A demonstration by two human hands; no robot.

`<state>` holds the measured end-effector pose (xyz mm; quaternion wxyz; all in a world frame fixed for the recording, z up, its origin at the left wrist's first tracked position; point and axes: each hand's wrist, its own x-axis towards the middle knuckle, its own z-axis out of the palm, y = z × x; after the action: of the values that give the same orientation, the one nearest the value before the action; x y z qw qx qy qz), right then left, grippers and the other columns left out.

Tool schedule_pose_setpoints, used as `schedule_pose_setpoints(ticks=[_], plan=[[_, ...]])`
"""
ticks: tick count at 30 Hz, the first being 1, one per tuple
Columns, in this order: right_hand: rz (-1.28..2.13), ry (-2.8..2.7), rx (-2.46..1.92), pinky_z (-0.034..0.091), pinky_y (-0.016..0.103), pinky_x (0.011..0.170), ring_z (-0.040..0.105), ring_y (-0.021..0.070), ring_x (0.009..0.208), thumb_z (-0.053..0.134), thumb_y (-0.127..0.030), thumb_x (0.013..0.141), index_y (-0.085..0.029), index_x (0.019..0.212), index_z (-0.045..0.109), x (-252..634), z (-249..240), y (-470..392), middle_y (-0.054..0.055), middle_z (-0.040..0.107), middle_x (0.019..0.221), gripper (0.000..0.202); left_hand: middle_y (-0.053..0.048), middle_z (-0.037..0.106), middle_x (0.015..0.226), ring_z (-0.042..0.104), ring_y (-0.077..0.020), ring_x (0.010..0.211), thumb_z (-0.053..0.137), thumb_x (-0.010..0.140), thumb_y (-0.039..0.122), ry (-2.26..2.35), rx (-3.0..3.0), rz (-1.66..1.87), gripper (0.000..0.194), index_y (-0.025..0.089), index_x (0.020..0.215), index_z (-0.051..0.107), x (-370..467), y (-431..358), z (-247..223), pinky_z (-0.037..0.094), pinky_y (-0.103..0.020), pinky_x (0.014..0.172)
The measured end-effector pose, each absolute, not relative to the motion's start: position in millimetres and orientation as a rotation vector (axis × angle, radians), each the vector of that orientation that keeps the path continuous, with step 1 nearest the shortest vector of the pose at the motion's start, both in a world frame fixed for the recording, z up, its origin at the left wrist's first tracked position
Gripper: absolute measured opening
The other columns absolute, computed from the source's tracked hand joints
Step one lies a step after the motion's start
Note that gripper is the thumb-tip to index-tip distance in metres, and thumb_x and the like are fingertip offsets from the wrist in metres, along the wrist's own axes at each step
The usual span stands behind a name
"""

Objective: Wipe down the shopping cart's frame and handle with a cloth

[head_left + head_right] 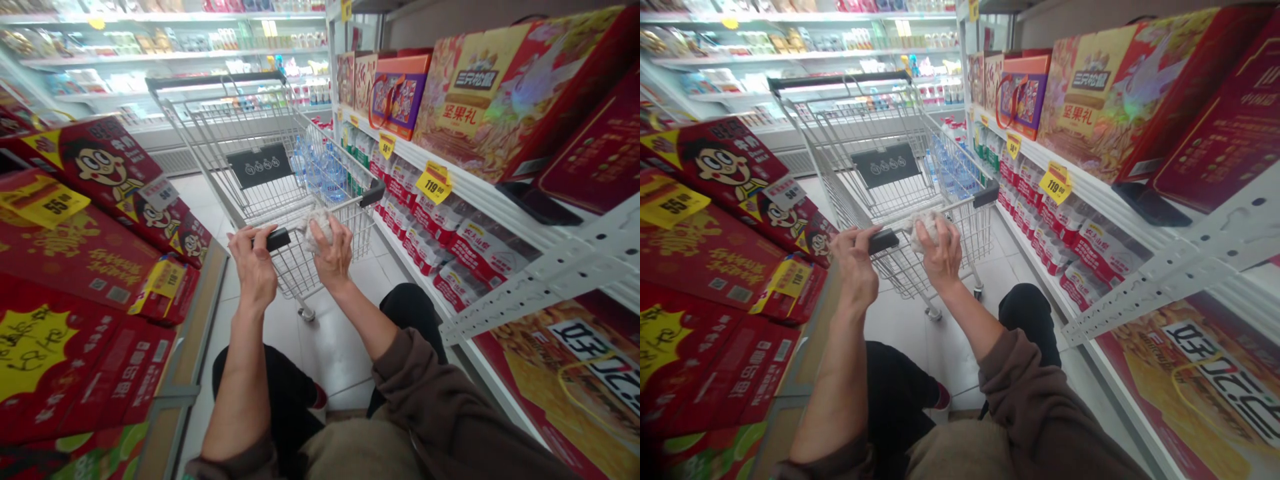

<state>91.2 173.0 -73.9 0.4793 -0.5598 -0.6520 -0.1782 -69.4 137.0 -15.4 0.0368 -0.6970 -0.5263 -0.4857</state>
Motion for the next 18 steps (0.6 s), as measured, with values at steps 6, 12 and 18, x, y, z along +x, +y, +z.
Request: schedule_pose_setpoints(ticks=[6,12,18], plan=[[-0.329,-1.609,-1.448,0.061,0.033,0.085,0.051,0.0257,0.121,0.061,-0.008,0.086,-0.031,0.134,0.068,103.2,-71.7,149.5,0.009,0.059,0.140,0.053,-0.011,0.058,0.119,0.043,-0.0284,0.138,-0.002,0.100,0.071,-1.626,-2.154,-1.502,0.090,0.026,0.133,0.068,-64.8,137.1,-14.5,0.013,-0.053,0.131],[-0.389,-1.561,-1.330,0.058,0.036,0.098,0.049,0.0250,0.127,0.058,-0.012,0.092,-0.031,0.138,0.066,87.4,-69.0,155.7,0.010,0.055,0.142,0.050,-0.012,0.059,0.120,0.043,-0.0283,0.140,-0.002,0.101,0.070,-1.598,-2.194,-1.491,0.089,0.025,0.136,0.067,-57.9,137.9,-15.2,0.008,-0.052,0.132],[-0.299,-1.550,-1.414,0.058,0.032,0.087,0.052,0.0255,0.121,0.059,-0.010,0.086,-0.029,0.134,0.069,90.4,-76.5,147.2,0.011,0.058,0.135,0.053,-0.014,0.061,0.138,0.044,-0.0271,0.144,0.000,0.103,0.068,-1.496,-2.248,-1.582,0.084,0.023,0.155,0.048,-55.6,131.2,-14.8,0.015,-0.053,0.132]])
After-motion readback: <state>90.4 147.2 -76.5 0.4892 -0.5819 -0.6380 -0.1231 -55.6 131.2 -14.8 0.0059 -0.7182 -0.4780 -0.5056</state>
